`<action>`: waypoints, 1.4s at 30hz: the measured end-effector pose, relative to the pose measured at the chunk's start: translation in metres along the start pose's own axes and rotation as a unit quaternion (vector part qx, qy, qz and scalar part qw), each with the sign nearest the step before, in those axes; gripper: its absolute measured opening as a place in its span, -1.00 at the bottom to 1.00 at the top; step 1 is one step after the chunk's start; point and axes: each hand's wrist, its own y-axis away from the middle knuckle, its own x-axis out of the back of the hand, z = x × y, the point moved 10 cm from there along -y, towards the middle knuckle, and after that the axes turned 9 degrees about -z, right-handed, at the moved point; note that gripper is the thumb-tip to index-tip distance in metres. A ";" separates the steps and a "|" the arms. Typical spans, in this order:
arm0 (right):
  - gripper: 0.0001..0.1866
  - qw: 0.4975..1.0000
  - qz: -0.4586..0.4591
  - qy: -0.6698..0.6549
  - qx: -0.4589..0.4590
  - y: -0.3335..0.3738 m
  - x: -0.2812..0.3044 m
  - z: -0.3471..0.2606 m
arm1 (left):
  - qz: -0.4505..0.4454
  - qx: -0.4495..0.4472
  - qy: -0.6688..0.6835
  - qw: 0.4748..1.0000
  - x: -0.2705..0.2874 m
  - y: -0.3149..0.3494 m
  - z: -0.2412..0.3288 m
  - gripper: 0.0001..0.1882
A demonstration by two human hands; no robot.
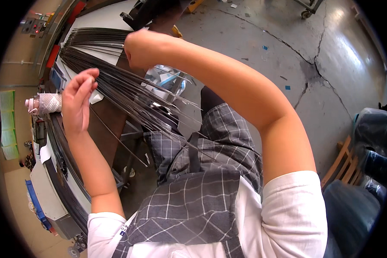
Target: The person gathers a bundle of long thin rods, wraps a small piece of tape around them to secure the bundle, and places the bundle on the table. The process is repeated multiple times throughout the clip.
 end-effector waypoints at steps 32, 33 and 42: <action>-0.79 0.882 -0.264 -0.380 -0.088 -0.011 -0.073 0.019 | -0.049 0.184 0.335 0.923 -0.075 0.045 -0.077 -0.88; -0.79 0.889 -0.252 -0.372 -0.088 -0.013 -0.072 0.018 | -0.051 0.189 0.333 0.922 -0.075 0.045 -0.078 -0.87; -0.84 0.908 -0.214 -0.353 -0.074 -0.016 -0.068 0.012 | -0.076 0.224 0.310 0.921 -0.082 0.041 -0.089 -0.85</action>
